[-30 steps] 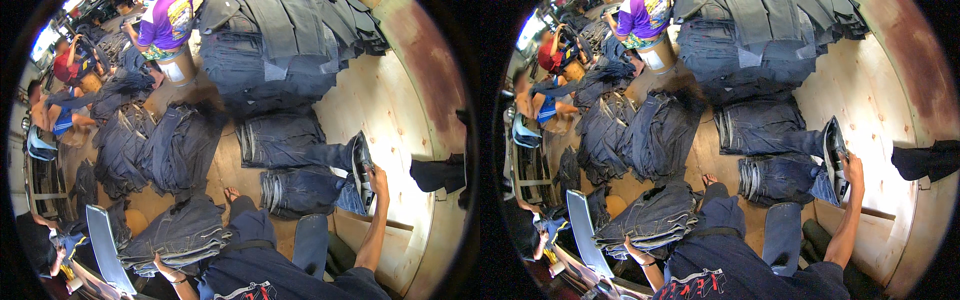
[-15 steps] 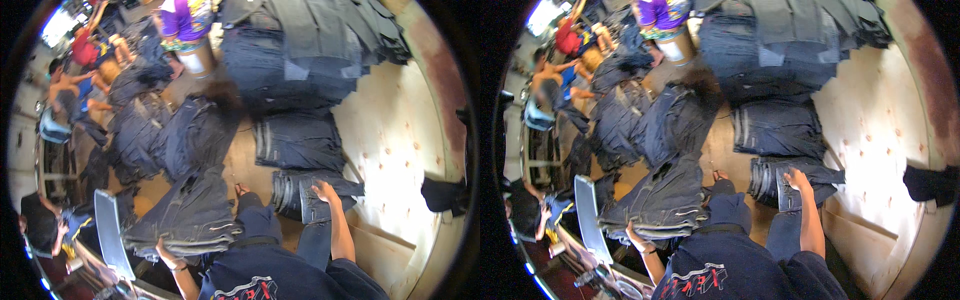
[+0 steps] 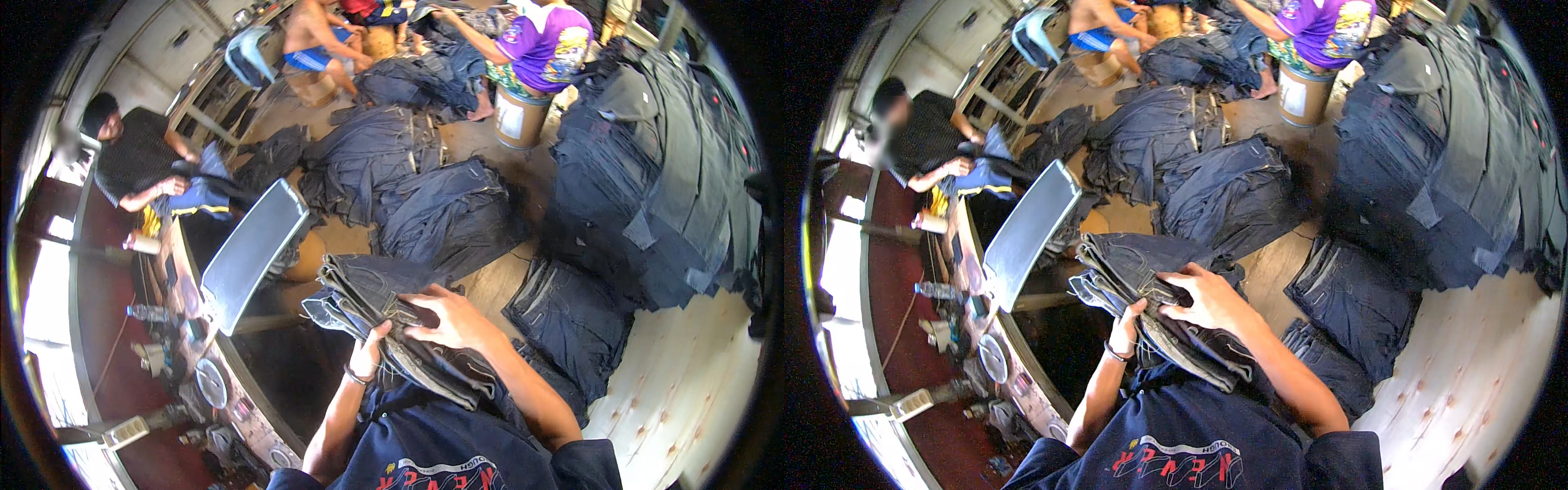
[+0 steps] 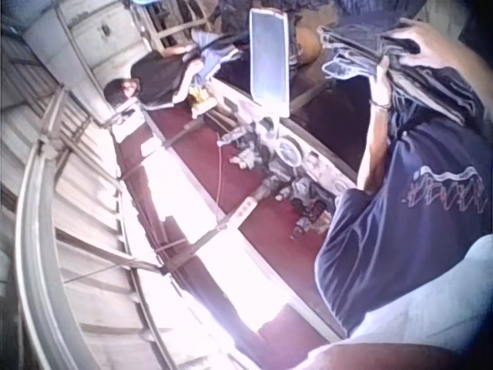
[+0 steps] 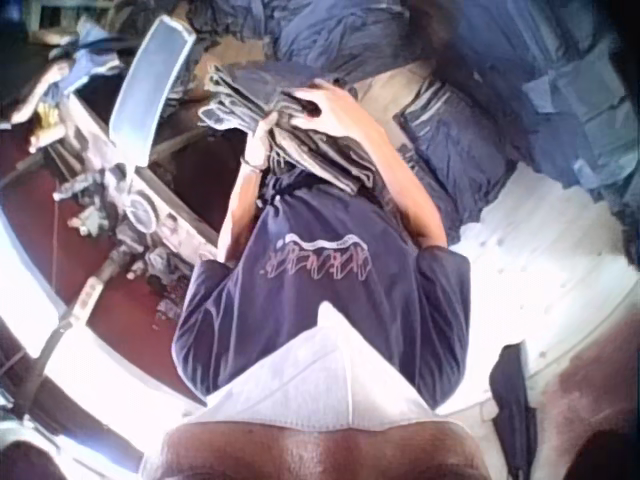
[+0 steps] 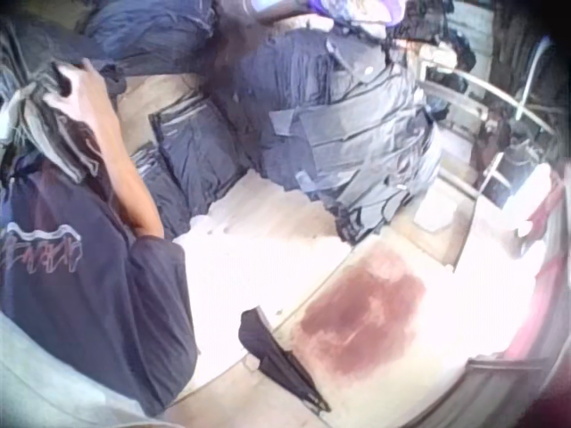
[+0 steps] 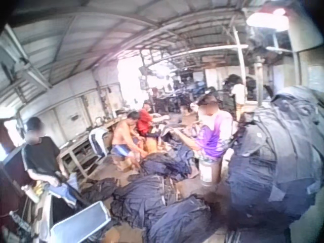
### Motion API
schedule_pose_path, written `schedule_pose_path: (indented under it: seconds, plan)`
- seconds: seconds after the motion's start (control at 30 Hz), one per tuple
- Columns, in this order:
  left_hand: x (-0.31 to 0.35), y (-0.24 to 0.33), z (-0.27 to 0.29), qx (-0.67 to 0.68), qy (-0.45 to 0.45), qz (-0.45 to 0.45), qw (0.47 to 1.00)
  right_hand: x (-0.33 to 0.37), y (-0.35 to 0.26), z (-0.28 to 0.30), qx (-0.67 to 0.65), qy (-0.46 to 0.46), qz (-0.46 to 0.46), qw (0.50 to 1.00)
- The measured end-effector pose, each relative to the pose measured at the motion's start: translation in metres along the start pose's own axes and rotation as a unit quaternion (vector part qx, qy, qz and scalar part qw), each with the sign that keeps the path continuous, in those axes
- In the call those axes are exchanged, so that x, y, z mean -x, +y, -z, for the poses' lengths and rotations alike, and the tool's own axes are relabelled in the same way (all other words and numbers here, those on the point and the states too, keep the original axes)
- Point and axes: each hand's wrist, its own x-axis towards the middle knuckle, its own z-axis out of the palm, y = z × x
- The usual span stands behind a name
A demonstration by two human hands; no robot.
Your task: The person repeatedly picks up dark garments from a large pile on the floor, turns them inside out, and places them into a separate pile. The person also briefly picks up a cigarette from a table and places it back down.
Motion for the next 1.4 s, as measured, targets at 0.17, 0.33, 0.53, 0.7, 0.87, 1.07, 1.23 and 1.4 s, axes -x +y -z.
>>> schedule_pose_path:
  seconds: [0.17, 0.33, 0.53, 0.7, 0.87, 1.07, 1.23, 1.4]
  plan:
    - [0.009, -0.008, 0.016, -0.108, 0.095, 0.006, 0.990, -0.003, 0.039, -0.007, -0.120, 0.012, -0.052, 0.991]
    - [0.015, -0.010, 0.020, -0.055, 0.083, -0.037, 0.994, -0.004, 0.045, -0.019, -0.271, 0.050, -0.151, 0.949]
    - [0.019, -0.002, 0.015, -0.075, 0.062, -0.040, 0.994, -0.002, 0.030, -0.015, -0.116, -0.053, -0.136, 0.982]
    - [0.018, -0.005, 0.017, -0.103, 0.073, -0.043, 0.991, -0.004, 0.045, -0.006, -0.268, 0.022, -0.136, 0.954]
    - [0.021, -0.006, 0.016, -0.105, 0.096, -0.023, 0.990, -0.014, 0.056, 0.019, -0.156, -0.025, -0.097, 0.983]
    - [0.017, -0.013, 0.016, -0.052, 0.110, -0.003, 0.993, -0.023, 0.033, 0.031, -0.063, -0.087, -0.056, 0.993]
    - [0.013, -0.027, 0.024, 0.028, 0.095, 0.025, 0.995, -0.017, 0.028, 0.009, -0.082, -0.016, -0.095, 0.992]
    - [0.011, -0.034, 0.024, -0.071, 0.179, -0.021, 0.981, 0.001, 0.051, -0.012, -0.287, 0.059, -0.165, 0.942]
